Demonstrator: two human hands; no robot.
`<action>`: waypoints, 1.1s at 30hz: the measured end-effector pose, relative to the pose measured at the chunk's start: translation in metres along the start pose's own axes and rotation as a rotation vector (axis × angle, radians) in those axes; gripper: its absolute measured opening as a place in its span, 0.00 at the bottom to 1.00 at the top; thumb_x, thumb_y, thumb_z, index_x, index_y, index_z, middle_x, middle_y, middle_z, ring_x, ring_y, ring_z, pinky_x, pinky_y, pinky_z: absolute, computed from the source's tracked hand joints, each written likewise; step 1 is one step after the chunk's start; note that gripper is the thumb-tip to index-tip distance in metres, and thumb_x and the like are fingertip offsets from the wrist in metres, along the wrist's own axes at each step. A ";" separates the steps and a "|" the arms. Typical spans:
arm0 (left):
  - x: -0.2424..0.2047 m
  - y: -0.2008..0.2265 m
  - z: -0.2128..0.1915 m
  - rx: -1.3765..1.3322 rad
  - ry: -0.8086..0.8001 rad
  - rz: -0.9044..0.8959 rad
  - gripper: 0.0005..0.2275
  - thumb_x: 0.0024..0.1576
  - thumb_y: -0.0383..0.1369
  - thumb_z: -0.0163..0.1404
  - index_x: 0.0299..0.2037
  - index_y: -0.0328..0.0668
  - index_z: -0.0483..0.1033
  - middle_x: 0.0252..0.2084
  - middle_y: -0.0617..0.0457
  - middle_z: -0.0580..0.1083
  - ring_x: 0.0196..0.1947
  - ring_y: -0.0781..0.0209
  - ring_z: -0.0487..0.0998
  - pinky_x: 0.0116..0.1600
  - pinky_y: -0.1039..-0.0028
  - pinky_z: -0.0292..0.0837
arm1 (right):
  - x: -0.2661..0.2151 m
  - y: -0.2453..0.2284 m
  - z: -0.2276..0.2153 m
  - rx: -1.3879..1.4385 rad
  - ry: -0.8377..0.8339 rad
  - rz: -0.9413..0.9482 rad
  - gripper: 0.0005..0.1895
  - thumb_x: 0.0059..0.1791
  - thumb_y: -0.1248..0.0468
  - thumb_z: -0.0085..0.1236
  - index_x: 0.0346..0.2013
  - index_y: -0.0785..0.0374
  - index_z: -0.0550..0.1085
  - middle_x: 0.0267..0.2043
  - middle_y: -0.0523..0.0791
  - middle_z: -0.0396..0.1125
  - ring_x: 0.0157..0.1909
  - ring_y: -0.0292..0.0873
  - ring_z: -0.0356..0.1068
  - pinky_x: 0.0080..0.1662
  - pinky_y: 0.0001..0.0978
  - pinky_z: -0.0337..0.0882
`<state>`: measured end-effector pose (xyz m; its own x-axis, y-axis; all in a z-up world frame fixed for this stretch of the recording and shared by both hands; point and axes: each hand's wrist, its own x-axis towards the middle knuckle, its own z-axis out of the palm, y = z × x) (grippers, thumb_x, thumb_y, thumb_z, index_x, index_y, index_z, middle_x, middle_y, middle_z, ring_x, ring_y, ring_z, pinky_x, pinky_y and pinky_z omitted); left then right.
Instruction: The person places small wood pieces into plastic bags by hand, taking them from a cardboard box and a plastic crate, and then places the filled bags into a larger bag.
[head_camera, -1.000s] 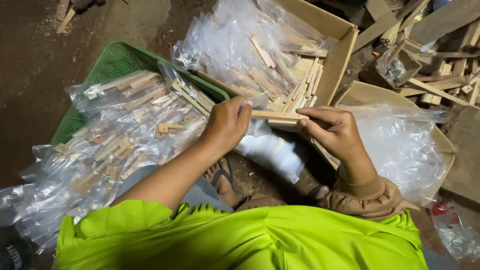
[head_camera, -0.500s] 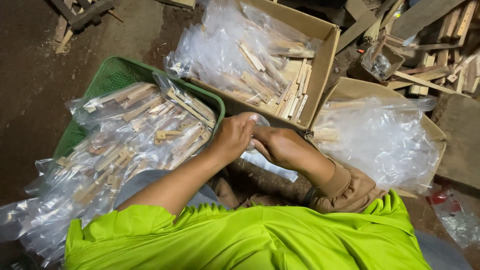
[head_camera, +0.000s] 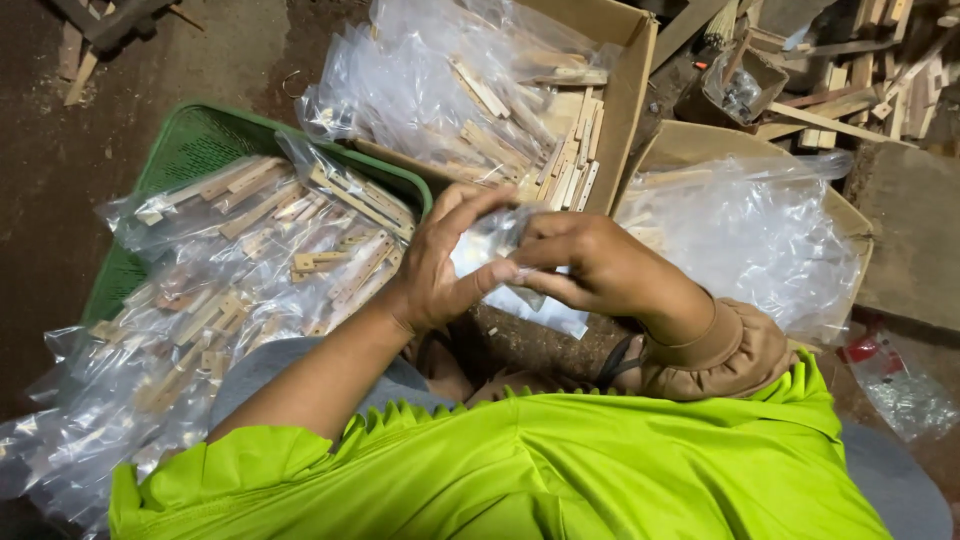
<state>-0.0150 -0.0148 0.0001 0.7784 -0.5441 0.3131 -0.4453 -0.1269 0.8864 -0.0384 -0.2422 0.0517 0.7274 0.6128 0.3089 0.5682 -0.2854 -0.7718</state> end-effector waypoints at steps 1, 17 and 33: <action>-0.001 0.013 0.006 0.001 0.001 0.002 0.34 0.54 0.55 0.56 0.67 0.44 0.69 0.54 0.39 0.72 0.57 0.39 0.73 0.63 0.53 0.67 | -0.003 -0.001 -0.004 -0.001 0.000 -0.002 0.06 0.50 0.65 0.61 0.39 0.63 0.82 0.27 0.49 0.69 0.28 0.50 0.72 0.34 0.41 0.72; -0.004 0.036 0.021 -0.446 -0.597 -0.681 0.28 0.49 0.47 0.56 0.59 0.44 0.75 0.56 0.49 0.78 0.49 0.56 0.81 0.56 0.63 0.79 | -0.140 0.045 -0.123 -0.073 0.613 -0.129 0.09 0.61 0.63 0.50 0.37 0.61 0.72 0.32 0.44 0.66 0.38 0.38 0.64 0.78 0.50 0.67; -0.013 -0.007 0.031 0.228 -0.531 -0.621 0.23 0.58 0.31 0.51 0.66 0.43 0.69 0.45 0.51 0.79 0.43 0.49 0.80 0.45 0.62 0.73 | -0.187 0.095 -0.145 -0.543 0.560 0.544 0.07 0.74 0.76 0.60 0.53 0.78 0.81 0.39 0.49 0.67 0.35 0.38 0.58 0.35 0.31 0.53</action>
<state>-0.0356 -0.0321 -0.0203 0.6255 -0.6306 -0.4596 -0.1285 -0.6642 0.7364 -0.0643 -0.4904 0.0014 0.9436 -0.1069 0.3134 0.0959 -0.8177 -0.5676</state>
